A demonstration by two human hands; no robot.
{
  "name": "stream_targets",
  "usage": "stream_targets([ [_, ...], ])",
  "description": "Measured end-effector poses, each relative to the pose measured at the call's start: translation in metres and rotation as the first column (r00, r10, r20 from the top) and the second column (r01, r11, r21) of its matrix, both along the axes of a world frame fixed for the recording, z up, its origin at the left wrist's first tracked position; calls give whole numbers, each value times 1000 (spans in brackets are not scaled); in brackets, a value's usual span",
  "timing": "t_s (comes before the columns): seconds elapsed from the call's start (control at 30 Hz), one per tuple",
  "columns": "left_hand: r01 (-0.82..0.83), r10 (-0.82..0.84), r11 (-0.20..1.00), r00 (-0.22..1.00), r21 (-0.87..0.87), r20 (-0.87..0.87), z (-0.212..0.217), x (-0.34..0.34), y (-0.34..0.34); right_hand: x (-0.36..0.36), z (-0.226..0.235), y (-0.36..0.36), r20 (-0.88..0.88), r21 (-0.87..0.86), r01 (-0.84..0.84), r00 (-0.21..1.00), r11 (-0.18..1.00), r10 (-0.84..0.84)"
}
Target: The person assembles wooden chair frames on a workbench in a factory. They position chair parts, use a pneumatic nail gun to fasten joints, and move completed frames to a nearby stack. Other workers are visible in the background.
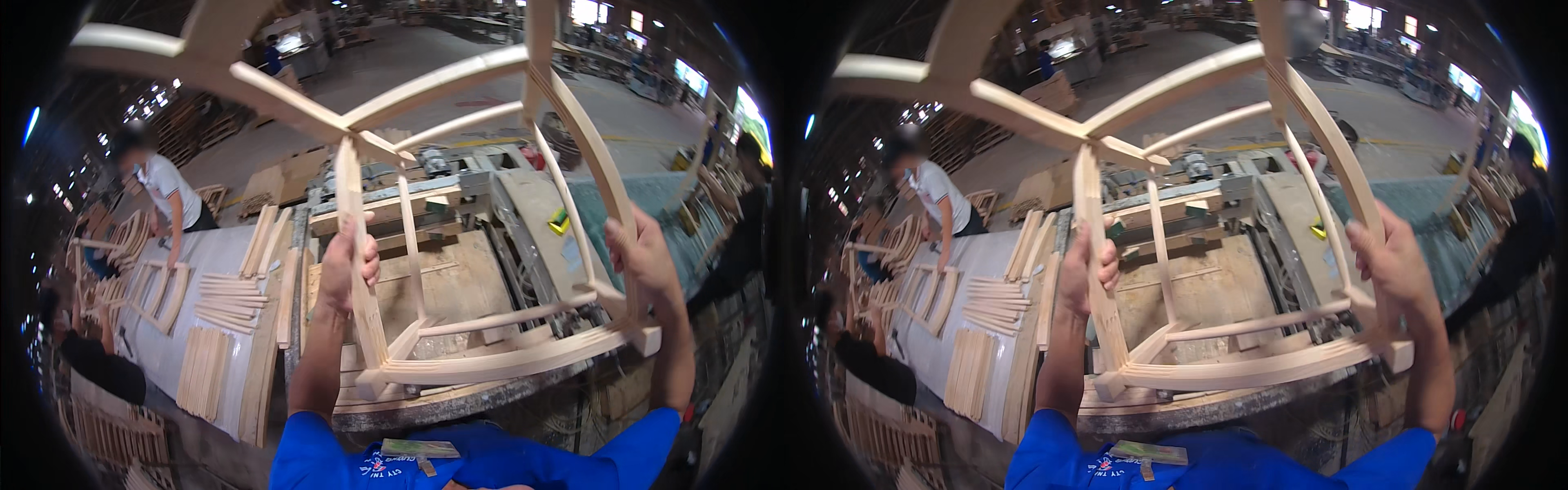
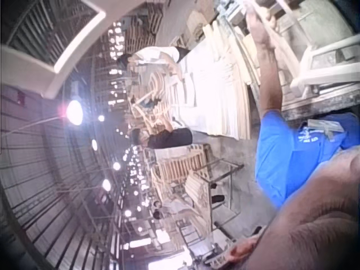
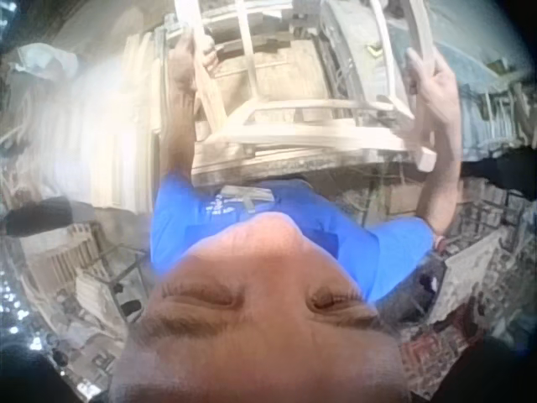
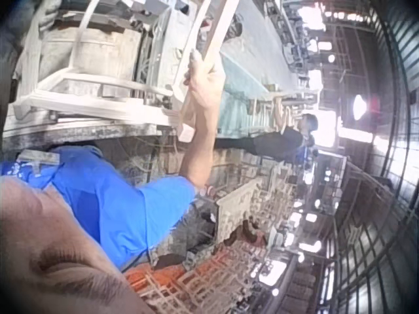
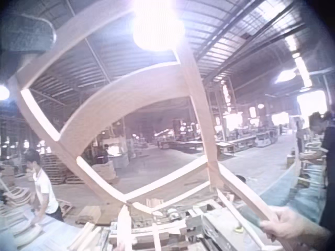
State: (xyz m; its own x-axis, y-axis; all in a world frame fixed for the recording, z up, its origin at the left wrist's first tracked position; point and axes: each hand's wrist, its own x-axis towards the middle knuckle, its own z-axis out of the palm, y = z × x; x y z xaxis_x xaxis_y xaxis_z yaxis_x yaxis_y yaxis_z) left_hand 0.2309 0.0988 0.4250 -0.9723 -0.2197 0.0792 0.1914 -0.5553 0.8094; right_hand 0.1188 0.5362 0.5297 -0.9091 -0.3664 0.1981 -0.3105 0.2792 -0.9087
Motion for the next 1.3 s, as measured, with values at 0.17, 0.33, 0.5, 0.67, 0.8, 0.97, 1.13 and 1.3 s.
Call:
stream_targets([
  [0.17,127,-94,968,983,216,-159,15,-11,74,52,100,89,-405,232,133,914,964,-28],
  [0.33,115,-58,970,965,213,-257,48,-30,176,143,98,190,-540,-733,399,153,551,-828],
  [0.5,127,-74,960,975,251,-212,66,-75,305,118,-91,171,-256,-734,206,799,647,-544],
  [0.67,120,-103,978,989,171,-110,53,-148,459,43,-111,229,166,-892,373,798,257,-580],
  [0.8,194,-195,975,981,107,-7,9,-230,566,-32,-160,337,250,-904,402,774,146,-581],
  [0.97,285,-290,953,956,98,37,-56,-337,674,-118,-215,446,300,-884,446,768,138,-566],
  [1.13,310,-316,947,945,78,80,-92,-416,747,-188,-243,515,386,-827,553,689,101,-613],
  [1.3,263,-265,964,942,37,204,-106,-479,800,-247,-257,565,483,-791,609,682,60,-549],
])
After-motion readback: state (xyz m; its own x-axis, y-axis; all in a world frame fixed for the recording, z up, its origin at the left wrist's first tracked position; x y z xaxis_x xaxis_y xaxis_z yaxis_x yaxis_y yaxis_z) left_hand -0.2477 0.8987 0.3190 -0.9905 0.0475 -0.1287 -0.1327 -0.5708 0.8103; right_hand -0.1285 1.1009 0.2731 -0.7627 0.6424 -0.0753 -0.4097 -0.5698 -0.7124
